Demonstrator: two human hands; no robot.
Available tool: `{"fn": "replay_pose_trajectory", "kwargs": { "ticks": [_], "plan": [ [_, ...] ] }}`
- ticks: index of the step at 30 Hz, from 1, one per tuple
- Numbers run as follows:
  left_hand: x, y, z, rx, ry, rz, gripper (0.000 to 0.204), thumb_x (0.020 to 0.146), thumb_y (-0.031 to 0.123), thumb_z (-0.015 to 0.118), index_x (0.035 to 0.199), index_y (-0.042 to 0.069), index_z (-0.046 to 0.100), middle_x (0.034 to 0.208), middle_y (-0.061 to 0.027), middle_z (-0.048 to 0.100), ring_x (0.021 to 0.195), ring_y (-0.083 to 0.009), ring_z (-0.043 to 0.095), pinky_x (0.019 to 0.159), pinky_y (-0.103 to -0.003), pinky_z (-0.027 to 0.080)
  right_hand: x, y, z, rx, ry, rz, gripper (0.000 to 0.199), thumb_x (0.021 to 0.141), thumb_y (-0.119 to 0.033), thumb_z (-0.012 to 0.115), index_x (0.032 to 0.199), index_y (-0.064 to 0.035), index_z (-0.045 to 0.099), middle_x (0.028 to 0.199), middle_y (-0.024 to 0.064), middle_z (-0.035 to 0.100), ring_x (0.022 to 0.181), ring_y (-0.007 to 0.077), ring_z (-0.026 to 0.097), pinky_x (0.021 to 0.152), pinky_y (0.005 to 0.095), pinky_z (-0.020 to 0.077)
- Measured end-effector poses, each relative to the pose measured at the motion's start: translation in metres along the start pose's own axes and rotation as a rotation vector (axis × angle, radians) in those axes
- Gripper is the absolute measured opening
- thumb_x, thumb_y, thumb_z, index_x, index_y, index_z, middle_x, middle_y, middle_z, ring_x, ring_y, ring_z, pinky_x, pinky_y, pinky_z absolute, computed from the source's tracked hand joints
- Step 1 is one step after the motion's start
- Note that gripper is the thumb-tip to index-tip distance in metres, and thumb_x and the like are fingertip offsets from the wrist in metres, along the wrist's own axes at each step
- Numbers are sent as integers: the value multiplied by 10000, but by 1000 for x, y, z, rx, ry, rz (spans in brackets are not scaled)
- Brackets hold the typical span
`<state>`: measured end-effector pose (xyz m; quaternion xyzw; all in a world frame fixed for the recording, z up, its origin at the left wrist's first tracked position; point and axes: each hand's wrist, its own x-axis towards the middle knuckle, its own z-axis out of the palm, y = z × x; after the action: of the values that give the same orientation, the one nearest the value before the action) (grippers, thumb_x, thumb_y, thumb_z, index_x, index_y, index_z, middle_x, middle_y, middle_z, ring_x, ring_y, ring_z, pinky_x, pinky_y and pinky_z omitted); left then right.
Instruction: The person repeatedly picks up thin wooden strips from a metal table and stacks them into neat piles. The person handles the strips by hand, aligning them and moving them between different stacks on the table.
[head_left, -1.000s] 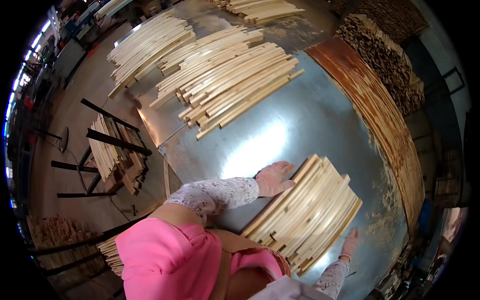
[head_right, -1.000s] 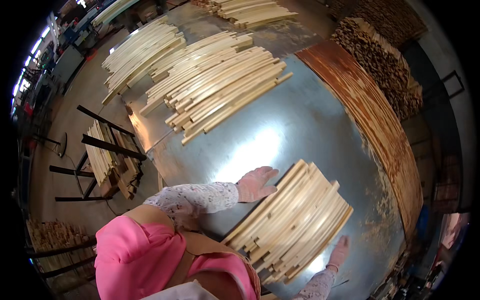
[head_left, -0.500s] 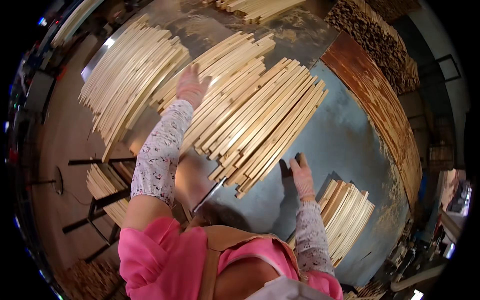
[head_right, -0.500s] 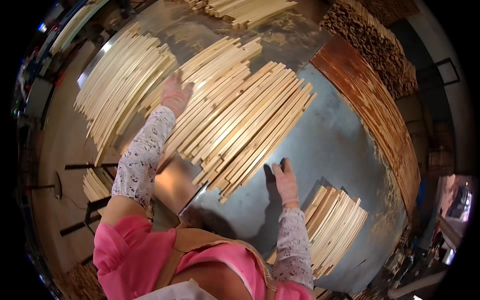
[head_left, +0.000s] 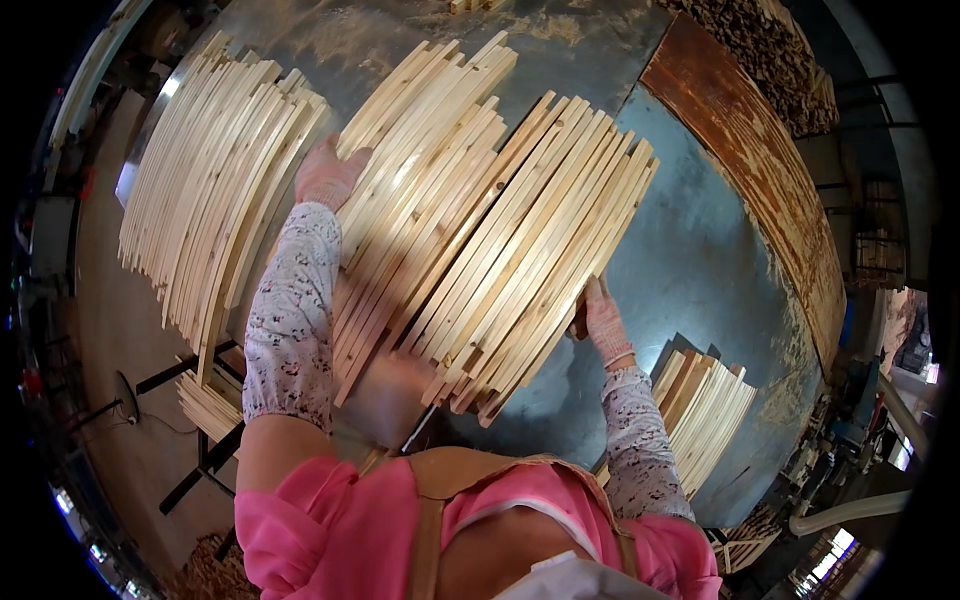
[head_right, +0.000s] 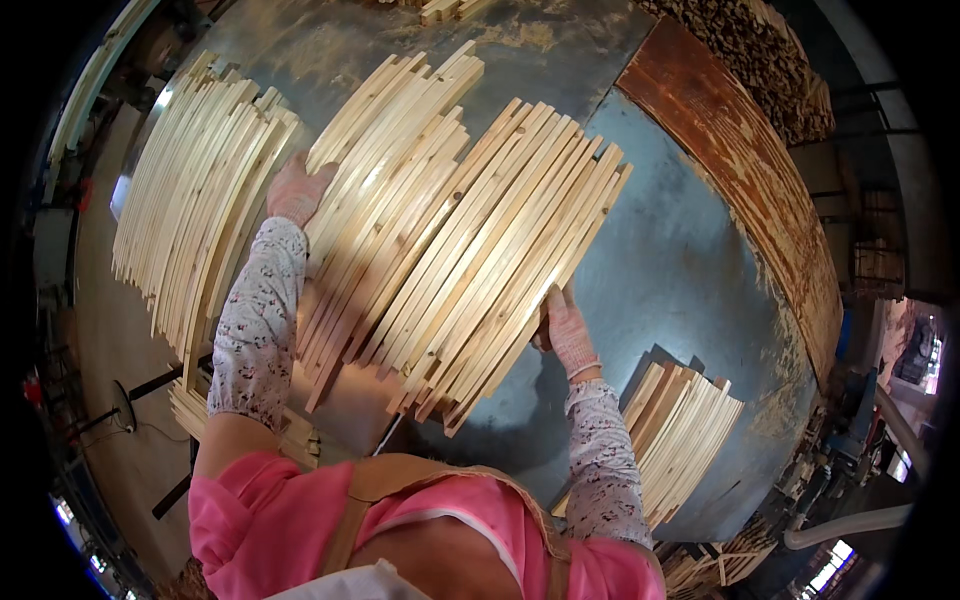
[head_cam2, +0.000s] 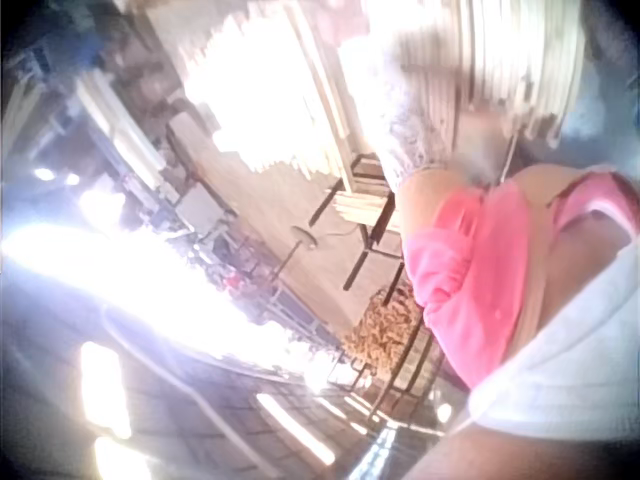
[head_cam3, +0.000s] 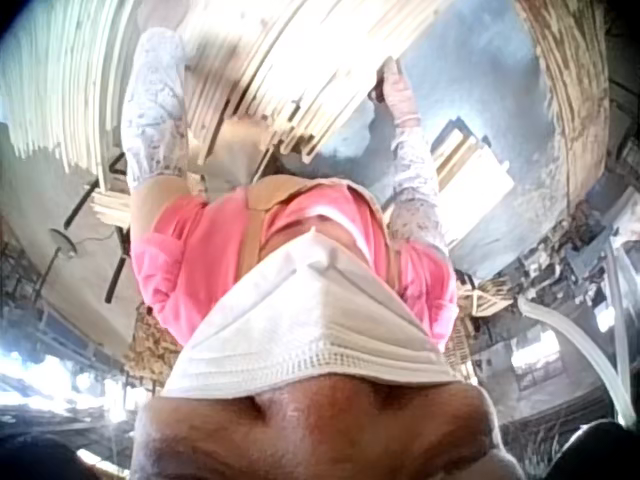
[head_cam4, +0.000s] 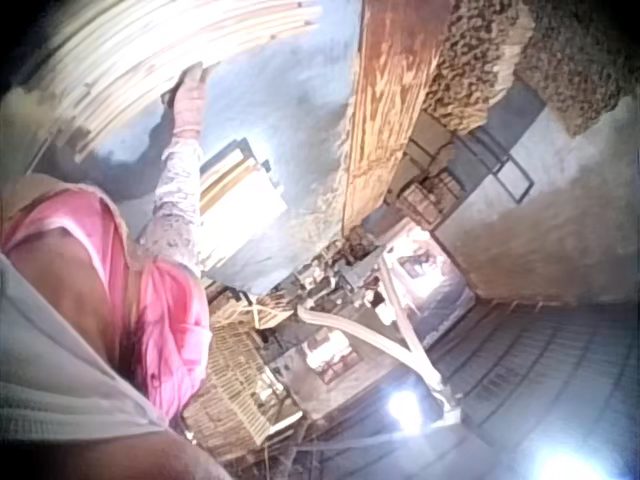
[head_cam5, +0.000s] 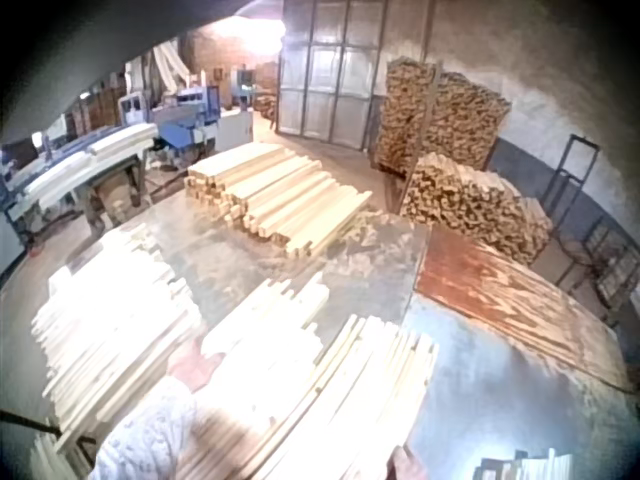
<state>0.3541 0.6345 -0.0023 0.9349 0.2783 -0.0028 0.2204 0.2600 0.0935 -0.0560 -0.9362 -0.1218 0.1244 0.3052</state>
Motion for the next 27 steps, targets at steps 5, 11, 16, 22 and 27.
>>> {"fn": "replay_pose_trajectory", "kwargs": {
  "ticks": [5, 11, 16, 22, 27],
  "plan": [
    [8, -23, -15, 79, -71, -80, 946, 943, 656, 664, 1629, 35, 469, 1598, -239, 560, 1500, -365, 520, 1244, -446, 402, 12, -18, 5, -66, -184, 43, 492, 965, -115, 701, 1402, -50, 484, 1665, 436, 259, 1100, 560, 698, 844, 476, 633],
    [-10, -21, -23, 234, -63, -106, 1002, 942, 706, 637, 1619, -11, 456, 1535, -311, 588, 1445, -425, 567, 1222, -472, 430, -19, -20, 30, 55, -189, -66, 720, 798, 5, 810, 1429, -35, 466, 1634, 491, 221, 1152, 611, 643, 915, 526, 623],
    [-15, -4, -34, 311, -44, 48, 907, 990, 683, 595, 1569, -13, 531, 1455, -285, 660, 1395, -435, 609, 1211, -483, 447, -46, -47, 18, 75, -147, 0, 700, 809, 33, 775, 1435, -22, 466, 1611, 419, 329, 1204, 620, 608, 962, 546, 610],
    [-98, 3, 25, 367, -99, 601, 879, 1029, 710, 507, 1601, 41, 517, 1630, -246, 506, 1550, -361, 440, 1294, -446, 335, -51, -27, 23, 794, 77, 469, 417, 987, -168, 699, 1359, -6, 599, 1402, 300, 609, 1096, 454, 701, 880, 430, 608],
    [-203, 7, 25, 202, -294, 577, 960, 1001, 776, 511, 1627, 49, 478, 1707, -209, 418, 1601, -362, 352, 1311, -466, 306, -61, -98, 14, 643, 95, 472, 794, 1003, -474, 668, 1568, 53, 485, 1308, 254, 718, 1122, 358, 714, 1019, 408, 538]
  ]
}}
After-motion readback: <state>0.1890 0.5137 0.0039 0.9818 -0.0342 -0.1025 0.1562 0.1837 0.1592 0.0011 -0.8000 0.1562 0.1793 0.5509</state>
